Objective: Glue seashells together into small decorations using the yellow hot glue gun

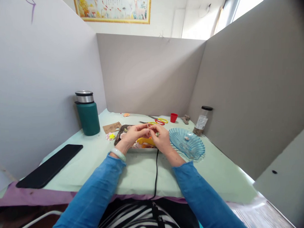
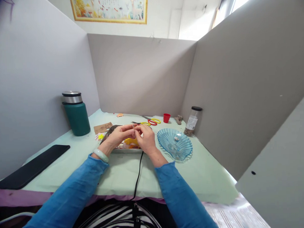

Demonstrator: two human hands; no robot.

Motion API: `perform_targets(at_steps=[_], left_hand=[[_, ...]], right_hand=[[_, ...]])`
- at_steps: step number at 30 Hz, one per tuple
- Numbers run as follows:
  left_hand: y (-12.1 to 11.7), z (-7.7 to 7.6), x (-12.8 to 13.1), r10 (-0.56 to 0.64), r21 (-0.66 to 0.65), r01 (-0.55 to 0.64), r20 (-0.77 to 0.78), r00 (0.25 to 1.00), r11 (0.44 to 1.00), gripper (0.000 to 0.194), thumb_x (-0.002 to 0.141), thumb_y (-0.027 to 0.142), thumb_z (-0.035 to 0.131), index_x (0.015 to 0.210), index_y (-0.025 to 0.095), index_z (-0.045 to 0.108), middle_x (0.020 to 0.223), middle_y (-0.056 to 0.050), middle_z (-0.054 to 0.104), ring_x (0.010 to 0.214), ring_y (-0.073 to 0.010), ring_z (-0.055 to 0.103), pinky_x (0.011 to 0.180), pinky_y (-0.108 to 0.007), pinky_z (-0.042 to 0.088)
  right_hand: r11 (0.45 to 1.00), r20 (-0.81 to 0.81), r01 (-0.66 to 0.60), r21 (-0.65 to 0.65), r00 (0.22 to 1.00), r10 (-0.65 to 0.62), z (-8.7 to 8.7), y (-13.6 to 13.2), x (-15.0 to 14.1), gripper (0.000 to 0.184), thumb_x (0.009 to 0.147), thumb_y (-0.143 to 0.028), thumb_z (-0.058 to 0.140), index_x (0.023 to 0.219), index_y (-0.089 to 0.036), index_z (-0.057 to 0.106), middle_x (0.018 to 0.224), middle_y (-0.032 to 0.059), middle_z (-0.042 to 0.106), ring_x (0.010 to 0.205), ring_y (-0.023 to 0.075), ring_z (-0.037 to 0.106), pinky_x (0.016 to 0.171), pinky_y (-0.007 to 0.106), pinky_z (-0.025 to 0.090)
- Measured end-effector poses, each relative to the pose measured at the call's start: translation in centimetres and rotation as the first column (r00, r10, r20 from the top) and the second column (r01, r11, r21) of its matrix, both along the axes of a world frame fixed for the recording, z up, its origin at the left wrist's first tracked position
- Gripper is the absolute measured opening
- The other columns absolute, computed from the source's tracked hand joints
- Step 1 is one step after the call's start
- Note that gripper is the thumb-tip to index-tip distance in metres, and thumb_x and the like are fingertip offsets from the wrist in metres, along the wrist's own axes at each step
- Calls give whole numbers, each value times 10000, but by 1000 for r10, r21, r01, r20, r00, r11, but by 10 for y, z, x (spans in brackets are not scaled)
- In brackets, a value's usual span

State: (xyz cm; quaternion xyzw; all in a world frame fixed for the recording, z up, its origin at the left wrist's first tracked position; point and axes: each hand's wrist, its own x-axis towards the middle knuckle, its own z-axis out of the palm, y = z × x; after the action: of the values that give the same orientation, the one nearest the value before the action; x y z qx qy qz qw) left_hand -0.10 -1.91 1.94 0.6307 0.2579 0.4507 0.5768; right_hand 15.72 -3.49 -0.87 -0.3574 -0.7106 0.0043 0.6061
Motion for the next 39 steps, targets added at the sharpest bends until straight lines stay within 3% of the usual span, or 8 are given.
perform_targets(at_steps=[4, 10, 18, 22, 25, 31, 35, 39], left_hand=[[2, -1, -1, 43, -9, -43, -4, 999, 999, 459, 665, 277, 838, 1084, 121, 731, 915, -77, 729, 733, -134, 626, 762, -290, 498], [2, 0, -5, -83, -36, 91, 192, 978, 995, 461, 731, 295, 809, 1162, 167, 707, 1186, -115, 684, 813, -151, 657, 799, -318, 530], [4, 0, -10, -147, -46, 174, 347, 926, 984, 368, 836, 228, 703, 1201, 184, 674, 1267, -107, 644, 906, -168, 670, 830, -323, 546], [2, 0, -6, -163, -79, 195, 304, 939, 978, 371, 835, 251, 705, 1190, 154, 663, 1193, -128, 673, 908, -198, 683, 831, -352, 546], [2, 1, -2, -95, -82, 122, 275, 957, 989, 407, 841, 323, 703, 1196, 130, 644, 1066, -124, 700, 811, -176, 682, 764, -332, 552], [8, 0, -4, 237, 67, -250, 164, 958, 966, 407, 766, 392, 749, 1085, 147, 689, 963, -71, 707, 698, -126, 650, 666, -255, 526], [8, -1, -6, 308, 189, -314, 59, 950, 930, 320, 732, 353, 738, 963, 133, 706, 731, -33, 684, 687, -150, 639, 674, -264, 515], [12, -3, -5, 363, 264, -346, -17, 932, 901, 334, 711, 376, 738, 946, 142, 693, 698, -27, 671, 697, -164, 642, 660, -268, 502]], right_hand=[[997, -34, -29, -74, 999, 26, -1, 3, 0, 99, 866, -258, 541, 779, -225, 574, 753, 13, 637, 686, 167, 582, 691, 314, 481], [993, -195, -21, -113, 981, -1, 2, 4, 2, 129, 887, -321, 518, 822, -215, 552, 761, 2, 618, 655, 154, 563, 655, 295, 471], [991, -1, 30, 132, 1000, -30, 3, 1, 4, 251, 863, -139, 474, 1045, -219, 627, 1073, 86, 575, 1005, 203, 583, 829, 340, 511], [984, 56, 40, 176, 997, -51, -2, 5, 5, 228, 886, -133, 506, 1001, -235, 675, 1004, 69, 585, 992, 195, 598, 860, 339, 515], [979, 67, 100, 177, 991, -114, -3, 5, 7, 222, 929, -178, 507, 959, -252, 714, 930, 50, 603, 918, 179, 607, 823, 322, 518], [962, 119, 205, 182, 966, -229, -3, 4, 11, 261, 929, -172, 501, 919, -251, 750, 900, 49, 623, 861, 178, 591, 791, 317, 494], [972, 120, 202, 116, 969, -216, -3, 5, 11, 248, 928, -193, 504, 917, -254, 745, 911, 56, 619, 897, 193, 588, 825, 332, 485], [995, -34, 102, -7, 994, -102, -1, 8, 9, 161, 901, -291, 566, 906, -217, 709, 968, 66, 605, 870, 187, 590, 783, 316, 492]])
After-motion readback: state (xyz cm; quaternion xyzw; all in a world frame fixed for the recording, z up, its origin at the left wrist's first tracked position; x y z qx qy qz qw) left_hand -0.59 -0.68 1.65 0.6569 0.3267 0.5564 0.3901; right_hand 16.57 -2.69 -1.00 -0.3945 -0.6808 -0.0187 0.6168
